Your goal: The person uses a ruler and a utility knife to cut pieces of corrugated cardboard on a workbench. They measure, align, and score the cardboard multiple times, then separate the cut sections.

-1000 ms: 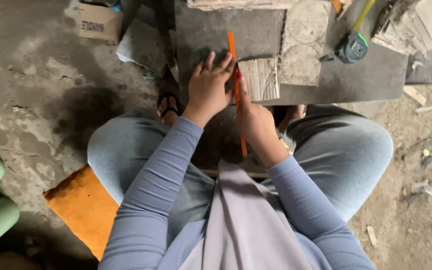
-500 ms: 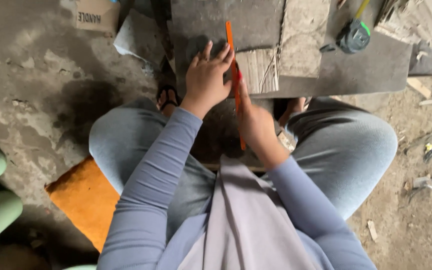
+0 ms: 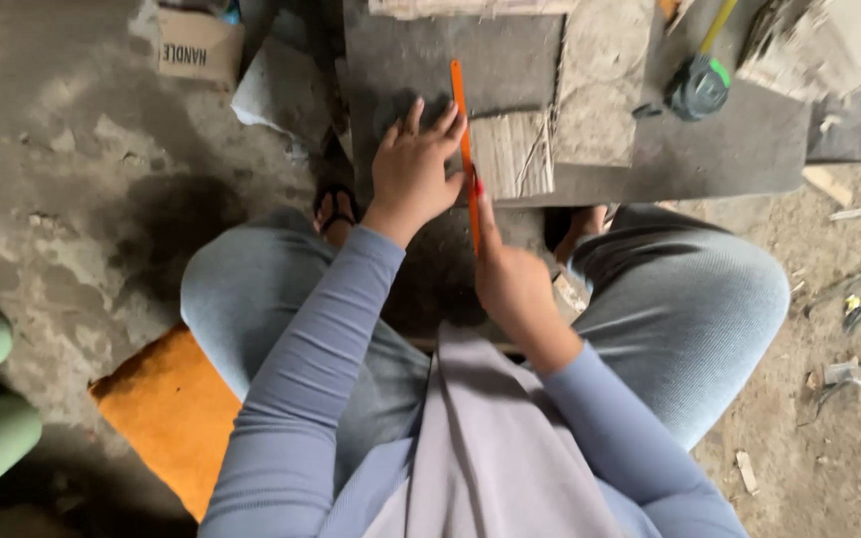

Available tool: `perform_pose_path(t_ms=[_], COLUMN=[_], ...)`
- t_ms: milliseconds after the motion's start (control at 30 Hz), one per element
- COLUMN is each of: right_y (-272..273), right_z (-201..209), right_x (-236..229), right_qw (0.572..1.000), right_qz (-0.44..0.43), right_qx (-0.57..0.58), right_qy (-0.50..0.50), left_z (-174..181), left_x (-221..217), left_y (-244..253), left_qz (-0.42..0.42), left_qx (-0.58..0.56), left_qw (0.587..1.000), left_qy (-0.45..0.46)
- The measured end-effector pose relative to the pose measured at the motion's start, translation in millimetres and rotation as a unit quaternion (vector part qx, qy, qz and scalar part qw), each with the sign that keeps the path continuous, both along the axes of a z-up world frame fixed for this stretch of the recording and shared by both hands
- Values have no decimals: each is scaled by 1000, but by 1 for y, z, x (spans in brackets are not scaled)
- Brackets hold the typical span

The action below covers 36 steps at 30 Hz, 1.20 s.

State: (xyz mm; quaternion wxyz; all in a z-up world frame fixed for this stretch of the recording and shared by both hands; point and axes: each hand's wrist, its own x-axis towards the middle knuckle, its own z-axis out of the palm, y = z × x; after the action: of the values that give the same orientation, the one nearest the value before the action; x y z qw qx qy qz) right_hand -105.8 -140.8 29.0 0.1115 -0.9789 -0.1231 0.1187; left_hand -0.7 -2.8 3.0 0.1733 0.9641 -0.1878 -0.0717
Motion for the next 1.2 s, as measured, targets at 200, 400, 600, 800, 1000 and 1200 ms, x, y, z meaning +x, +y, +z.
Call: perform_pose_path(t_ms=[200, 400, 600, 800, 1000, 1200], right_y=[-5, -7, -5, 1, 8, 1], right_z=[-31, -16, -33, -29, -23, -13], right_x=[21, -5, 20, 30, 56, 13], right_qw=[994, 998, 996, 997, 998, 998], right_qz=[-57, -27, -48, -40, -50, -32], right_qx=[92, 55, 75, 62, 46, -16], right_qy=[5, 0, -19, -8, -1, -49], left_z=[-7, 0, -8, -6, -5, -1], left_x=[3, 2, 3, 6, 2, 4], left_y=[1, 0, 0, 1, 1, -1], left_qz=[1, 8, -3, -10, 12, 29], left_qx=[0, -8, 2, 7, -28, -11], left_qw=[1000, 1000, 1000, 1000, 999, 996], left_qy=[-3, 19, -4, -8, 13, 87])
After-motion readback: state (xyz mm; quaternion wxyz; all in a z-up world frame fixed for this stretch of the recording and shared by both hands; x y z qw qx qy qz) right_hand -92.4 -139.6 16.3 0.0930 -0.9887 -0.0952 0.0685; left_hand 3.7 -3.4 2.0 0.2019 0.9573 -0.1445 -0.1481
